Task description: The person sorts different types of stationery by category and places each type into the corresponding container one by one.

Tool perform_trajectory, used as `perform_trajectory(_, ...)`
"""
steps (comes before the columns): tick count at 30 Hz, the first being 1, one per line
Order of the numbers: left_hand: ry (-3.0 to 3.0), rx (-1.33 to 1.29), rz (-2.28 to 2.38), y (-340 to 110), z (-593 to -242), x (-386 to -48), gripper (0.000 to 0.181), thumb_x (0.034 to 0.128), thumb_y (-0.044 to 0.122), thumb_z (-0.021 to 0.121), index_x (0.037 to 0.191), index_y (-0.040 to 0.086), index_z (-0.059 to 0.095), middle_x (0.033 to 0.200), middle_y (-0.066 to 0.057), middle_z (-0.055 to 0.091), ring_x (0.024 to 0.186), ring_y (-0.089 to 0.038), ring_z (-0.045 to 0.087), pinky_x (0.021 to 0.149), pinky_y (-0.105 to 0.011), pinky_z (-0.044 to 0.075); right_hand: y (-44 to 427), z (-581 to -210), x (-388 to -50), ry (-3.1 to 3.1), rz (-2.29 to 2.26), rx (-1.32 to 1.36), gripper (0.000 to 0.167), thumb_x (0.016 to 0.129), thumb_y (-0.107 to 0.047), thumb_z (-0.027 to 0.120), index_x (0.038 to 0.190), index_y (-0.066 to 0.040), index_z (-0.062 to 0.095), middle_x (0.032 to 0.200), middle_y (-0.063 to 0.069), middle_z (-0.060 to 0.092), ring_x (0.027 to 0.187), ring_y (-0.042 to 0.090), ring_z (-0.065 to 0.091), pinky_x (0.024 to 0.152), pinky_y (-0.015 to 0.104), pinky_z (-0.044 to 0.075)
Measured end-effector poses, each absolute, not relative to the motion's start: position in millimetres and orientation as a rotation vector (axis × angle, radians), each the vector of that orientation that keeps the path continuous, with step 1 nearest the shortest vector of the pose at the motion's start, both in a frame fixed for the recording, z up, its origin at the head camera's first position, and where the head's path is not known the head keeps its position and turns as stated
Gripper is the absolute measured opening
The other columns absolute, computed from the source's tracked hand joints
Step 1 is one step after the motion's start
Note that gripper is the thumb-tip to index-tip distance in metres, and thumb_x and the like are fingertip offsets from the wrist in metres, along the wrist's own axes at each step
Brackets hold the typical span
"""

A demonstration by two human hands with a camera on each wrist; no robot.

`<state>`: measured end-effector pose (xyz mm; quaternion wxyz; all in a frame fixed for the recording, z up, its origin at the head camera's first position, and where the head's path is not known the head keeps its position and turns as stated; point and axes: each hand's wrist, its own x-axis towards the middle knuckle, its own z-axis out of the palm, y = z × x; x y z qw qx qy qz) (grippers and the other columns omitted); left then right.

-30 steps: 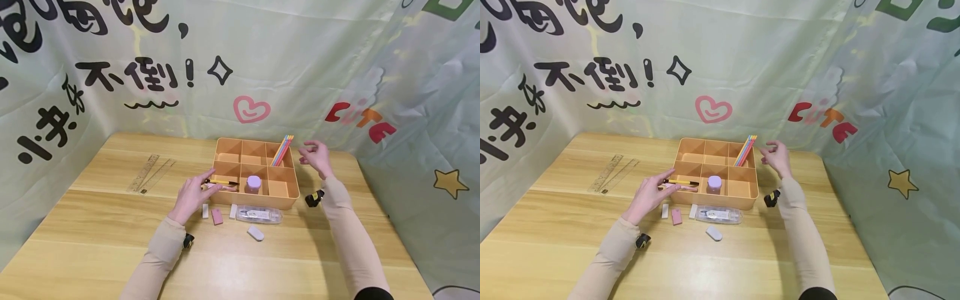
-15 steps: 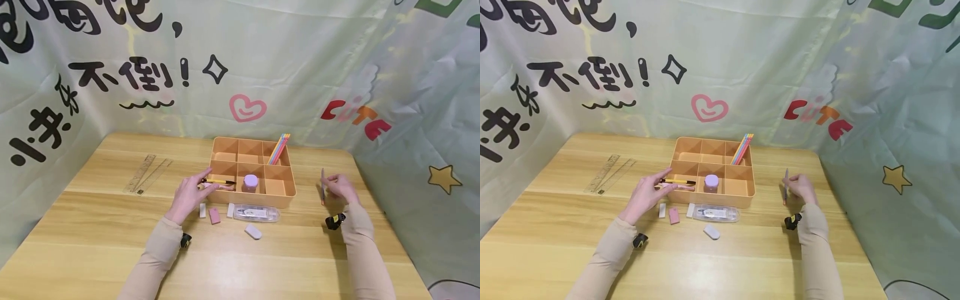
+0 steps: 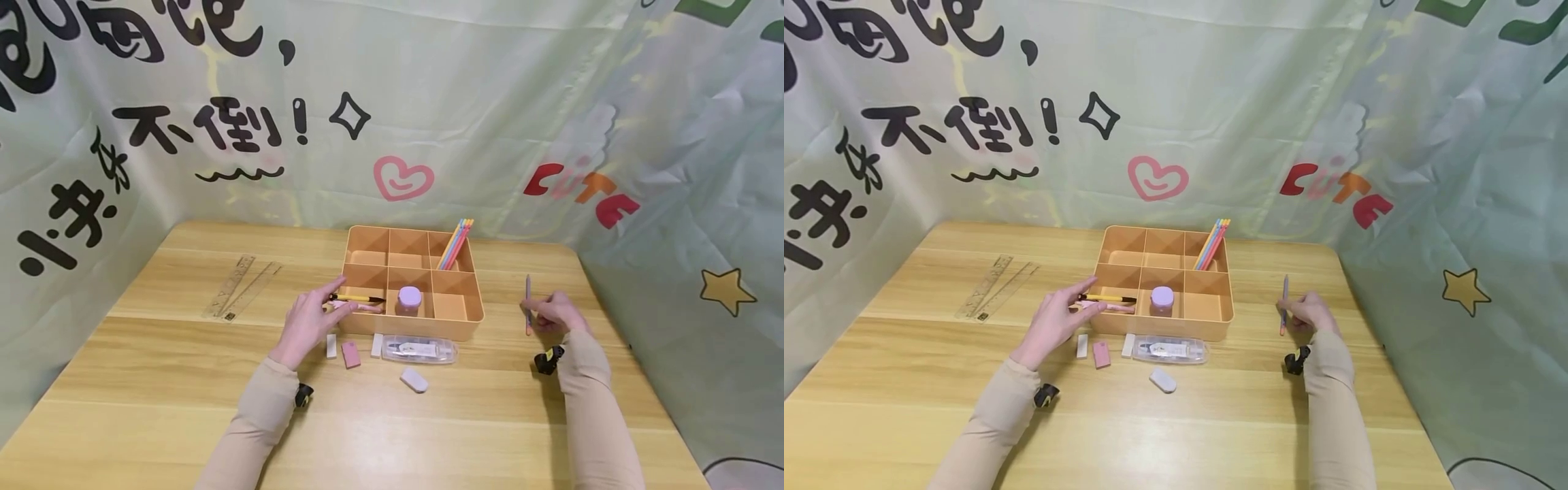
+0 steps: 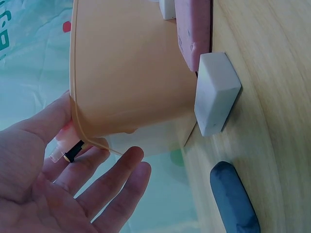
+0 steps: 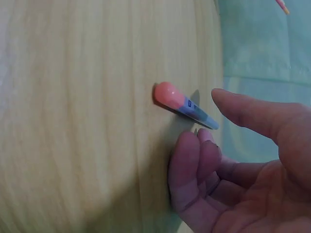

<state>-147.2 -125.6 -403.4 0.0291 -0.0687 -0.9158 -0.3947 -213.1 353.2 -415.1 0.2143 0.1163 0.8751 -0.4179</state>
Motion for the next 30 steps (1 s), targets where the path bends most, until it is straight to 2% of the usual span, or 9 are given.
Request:
perform_trajectory(4,-2.827,-0.209,-1.225,-126.1,-403.0,-146.1,0.065,0.0925,0.041,0.071,0.149,0.016,0.050,0.141,-0.025,0.058,0.045,-0.010,0.030,0.042,-0.023,0.031,353.0,-416.5,-211.7,2.470,-1.074,0.324,0.039,0.101,-0.032,0.058,0.070,-0.008,0.057,0.054,-0.005,0.047,0.054,0.009,0.045,0.055,0.024,0.045)
perform_trajectory(9,-2.824,-0.212,-1.226,-126.4,-403.3,-145.3,0.066,0.0923,0.041,0.072,0.149,0.015,0.050,0.141,-0.025,0.058,0.044,-0.008,0.028,0.040,-0.021,0.029,352.7,-416.7,-212.3,2.475,-1.047,0.329,0.040,0.101,-0.031,0.058,0.066,-0.011,0.054,0.053,-0.005,0.043,0.053,0.009,0.043,0.054,0.024,0.039)
perform_trajectory(14,-2.821,-0.214,-1.222,-126.1,-404.0,-145.7,0.066,0.0917,0.041,0.072,0.148,0.015,0.051,0.137,-0.026,0.061,0.046,-0.009,0.028,0.042,-0.023,0.031,353.3,-415.9,-211.6,2.440,-1.129,0.344,0.037,0.099,-0.026,0.061,0.065,-0.012,0.052,0.051,-0.006,0.038,0.051,0.008,0.042,0.054,0.024,0.042)
perform_trajectory(23,-2.824,-0.216,-1.228,-126.0,-404.1,-146.2,0.066,0.0923,0.042,0.071,0.149,0.014,0.050,0.140,-0.027,0.058,0.043,-0.007,0.027,0.040,-0.021,0.029,351.0,-418.0,-213.0,2.470,-1.111,0.357,0.028,0.099,-0.022,0.060,0.079,-0.003,0.059,0.054,-0.007,0.041,0.054,0.008,0.049,0.056,0.024,0.049)
perform_trajectory(30,-2.818,-0.219,-1.237,-126.2,-403.0,-146.4,0.067,0.0920,0.042,0.071,0.149,0.014,0.050,0.144,-0.024,0.055,0.042,-0.008,0.026,0.040,-0.022,0.029,353.4,-418.9,-213.5,2.498,-1.097,0.295,0.026,0.098,-0.017,0.059,0.089,0.007,0.064,0.055,-0.005,0.048,0.054,0.007,0.049,0.053,0.022,0.046)
